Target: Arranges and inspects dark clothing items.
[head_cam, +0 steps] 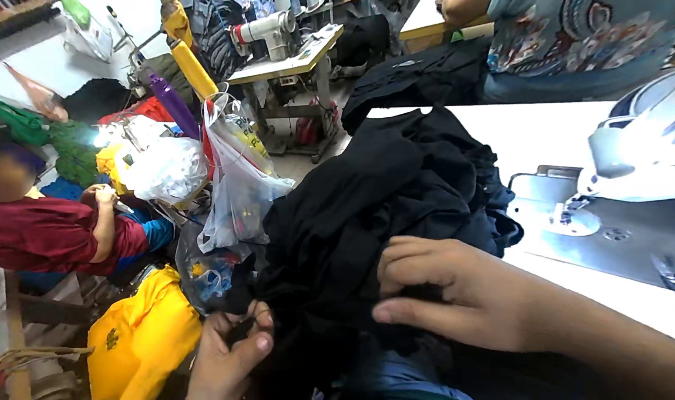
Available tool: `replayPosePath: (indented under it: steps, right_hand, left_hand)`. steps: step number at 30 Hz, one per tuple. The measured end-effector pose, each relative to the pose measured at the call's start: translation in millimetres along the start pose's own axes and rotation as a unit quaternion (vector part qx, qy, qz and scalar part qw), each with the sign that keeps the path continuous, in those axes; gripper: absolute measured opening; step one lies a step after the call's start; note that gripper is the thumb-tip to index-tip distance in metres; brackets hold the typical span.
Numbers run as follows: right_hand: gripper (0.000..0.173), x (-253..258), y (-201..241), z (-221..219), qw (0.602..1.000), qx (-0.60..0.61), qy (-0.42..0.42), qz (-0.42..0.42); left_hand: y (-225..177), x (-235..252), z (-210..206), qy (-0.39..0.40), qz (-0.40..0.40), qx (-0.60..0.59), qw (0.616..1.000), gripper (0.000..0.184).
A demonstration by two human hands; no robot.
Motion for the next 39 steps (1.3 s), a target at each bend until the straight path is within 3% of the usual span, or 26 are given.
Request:
replayPosePath:
  steps: [3, 7, 12, 18, 23, 27, 30, 32, 35, 39]
  right_hand:
    - [0.031, 28.3, 12.4, 6.7, 1.0, 0.001, 0.016, -0.013]
    - [0.018, 55.3, 13.2, -2.4, 0.982, 0.144, 0.112, -0.057]
    - [0.018, 53.6, -0.2, -38.5, 0.921, 0.254, 0.271, -0.115]
    - [0.024, 53.5, 0.9, -31.7, 0.873, 0.393, 0.264, -0.113]
    - [0.032, 57.9, -4.8, -35.5, 0.906, 0.285, 0.28, -0.136]
    - [0.021, 66.2, 0.6, -41.4, 0.959, 0.059, 0.254, -0.11]
    - [0.004, 64.6, -0.8, -45.7, 0.977, -0.002, 0.199, -0.083]
    - [0.009, 61.6, -2.5, -36.8, 0.987, 0.02, 0.147, -0.065]
    - [0.016, 50.1, -11.0, -9.4, 0.992, 0.06, 0.099, -0.056]
    - [0.011, 7.1, -56.6, 1.2, 0.975, -0.044, 0.169, -0.141]
  left_hand:
    - [-37.4, 15.3, 8.7, -0.014, -0.026, 0.024, 0.999, 0.013]
    - [-72.0, 31.6, 16.2, -0.044, -0.05, 0.008, 0.998, 0.016]
    - [-49.1, 33.8, 20.1, -0.039, -0.015, -0.02, 0.999, 0.023]
    - [-18.3, 16.7, 23.0, -0.069, 0.03, -0.01, 0.997, 0.019]
    - [1.8, 0.7, -18.3, 0.042, 0.102, 0.05, 0.993, 0.018]
    - [22.9, 6.4, -34.3, -0.009, 0.082, 0.069, 0.994, 0.025]
    - [34.4, 11.4, -36.6, -0.099, 0.072, -0.02, 0.992, 0.023]
    - [40.9, 13.1, -37.8, -0.144, 0.081, -0.102, 0.981, 0.022]
    - [44.0, 21.1, -40.1, -0.091, 0.045, -0.198, 0.975, 0.028]
    - [47.1, 26.4, -35.3, -0.052, -0.01, -0.225, 0.973, 0.027]
Point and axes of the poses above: each hand's wrist, its own x-axis towards the middle knuckle, its own z-axis out of the back of the hand, y = z × x, the point moved 8 cm from there along x, towards the middle knuckle
